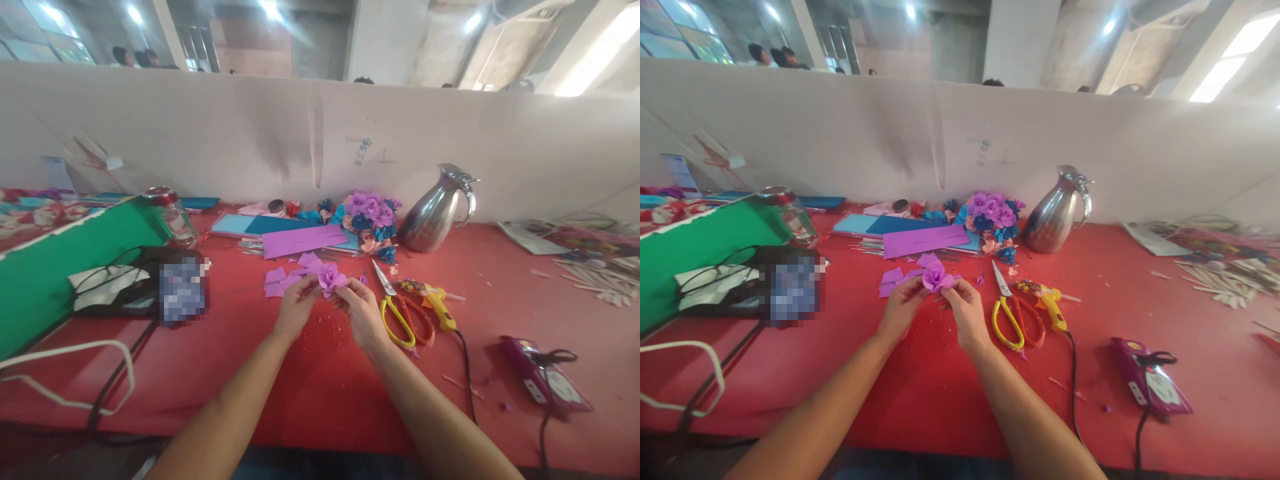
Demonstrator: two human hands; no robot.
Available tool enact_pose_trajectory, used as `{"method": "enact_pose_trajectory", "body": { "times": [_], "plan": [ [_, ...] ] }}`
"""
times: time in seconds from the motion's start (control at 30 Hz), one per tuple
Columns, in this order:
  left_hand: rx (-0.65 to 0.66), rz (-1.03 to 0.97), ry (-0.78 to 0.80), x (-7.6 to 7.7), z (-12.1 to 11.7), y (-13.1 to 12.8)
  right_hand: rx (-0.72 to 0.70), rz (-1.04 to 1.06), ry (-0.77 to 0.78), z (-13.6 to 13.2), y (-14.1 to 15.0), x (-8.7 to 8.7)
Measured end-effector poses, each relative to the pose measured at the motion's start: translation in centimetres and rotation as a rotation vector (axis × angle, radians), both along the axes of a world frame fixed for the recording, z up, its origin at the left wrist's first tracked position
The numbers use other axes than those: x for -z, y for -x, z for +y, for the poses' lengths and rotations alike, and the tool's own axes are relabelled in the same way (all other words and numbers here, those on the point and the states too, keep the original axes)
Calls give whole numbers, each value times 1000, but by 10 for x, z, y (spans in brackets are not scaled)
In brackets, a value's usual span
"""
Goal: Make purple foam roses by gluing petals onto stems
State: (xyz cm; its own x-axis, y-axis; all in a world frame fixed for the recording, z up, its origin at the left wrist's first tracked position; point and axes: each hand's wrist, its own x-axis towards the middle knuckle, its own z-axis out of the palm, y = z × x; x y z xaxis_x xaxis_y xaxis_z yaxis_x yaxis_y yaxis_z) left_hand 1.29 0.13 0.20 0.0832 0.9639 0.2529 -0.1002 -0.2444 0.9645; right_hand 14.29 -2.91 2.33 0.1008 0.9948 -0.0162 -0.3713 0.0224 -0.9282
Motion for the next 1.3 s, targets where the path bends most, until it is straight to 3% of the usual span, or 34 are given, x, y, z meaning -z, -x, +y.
{"method": "enact_pose_trajectory", "body": {
  "times": [0.33, 0.67, 1.03, 1.3],
  "plan": [
    [52, -35, 58, 5, 2, 1, -12, 38, -3, 4, -2, 5],
    [-1, -103, 113, 0, 1, 1, -6, -54, -62, 1, -1, -1],
    [66, -105, 101, -6, -4, -1, 52, -148, -172, 9, 4, 12],
    [151, -136, 124, 0, -1, 0, 73, -194, -198, 7, 2, 9]
  ]
}}
